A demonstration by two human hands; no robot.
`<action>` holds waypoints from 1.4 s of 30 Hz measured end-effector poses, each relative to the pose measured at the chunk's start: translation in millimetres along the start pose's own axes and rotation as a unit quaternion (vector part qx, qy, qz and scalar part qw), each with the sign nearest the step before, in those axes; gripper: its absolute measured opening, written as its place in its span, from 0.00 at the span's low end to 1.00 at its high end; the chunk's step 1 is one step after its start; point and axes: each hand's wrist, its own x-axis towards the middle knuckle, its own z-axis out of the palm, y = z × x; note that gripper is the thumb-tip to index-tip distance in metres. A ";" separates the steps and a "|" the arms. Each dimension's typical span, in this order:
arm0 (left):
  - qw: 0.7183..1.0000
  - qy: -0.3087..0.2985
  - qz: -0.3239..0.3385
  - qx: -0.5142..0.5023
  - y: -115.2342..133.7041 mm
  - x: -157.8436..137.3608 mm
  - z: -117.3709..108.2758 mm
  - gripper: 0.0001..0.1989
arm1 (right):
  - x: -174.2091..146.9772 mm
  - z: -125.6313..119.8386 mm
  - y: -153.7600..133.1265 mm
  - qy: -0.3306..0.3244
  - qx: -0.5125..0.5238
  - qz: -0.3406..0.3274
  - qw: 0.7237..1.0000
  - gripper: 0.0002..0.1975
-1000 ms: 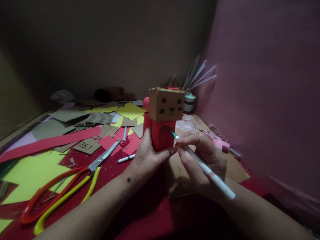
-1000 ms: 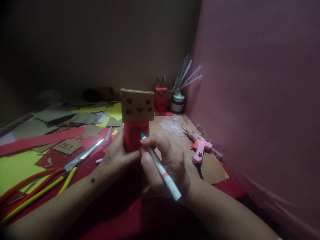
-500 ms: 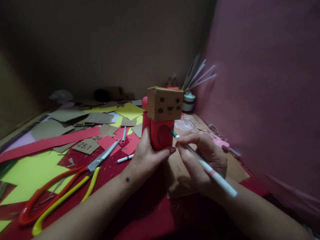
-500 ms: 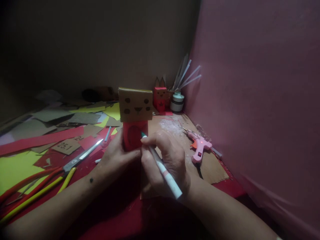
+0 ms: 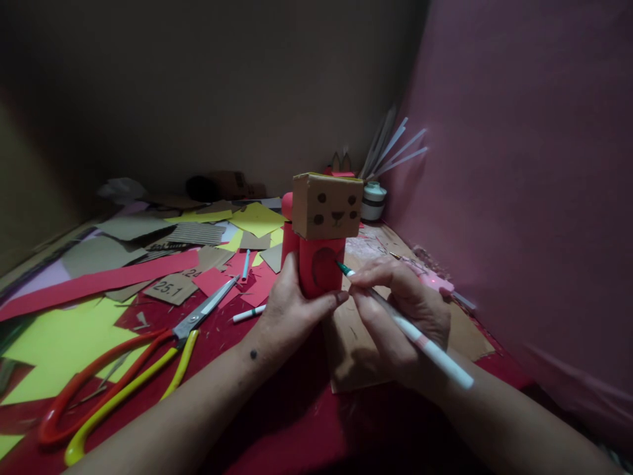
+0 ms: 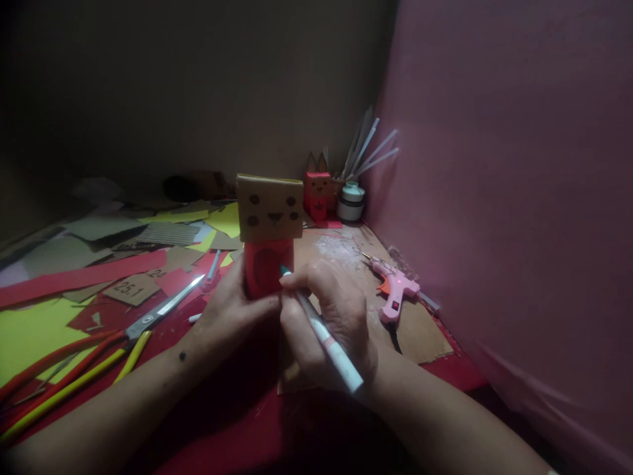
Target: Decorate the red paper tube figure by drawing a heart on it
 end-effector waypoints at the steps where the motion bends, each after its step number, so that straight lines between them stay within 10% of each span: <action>1: 1.000 0.000 -0.004 -0.002 0.3 0.0 0.0 0.27 | 0.3 0.8 -0.9 0.002 0.005 -0.001 1.000 0.13; 42: 0.994 -0.030 -0.009 -0.103 8.9 2.1 -3.0 0.22 | 3.7 0.1 -1.1 0.021 0.034 -0.021 0.999 0.14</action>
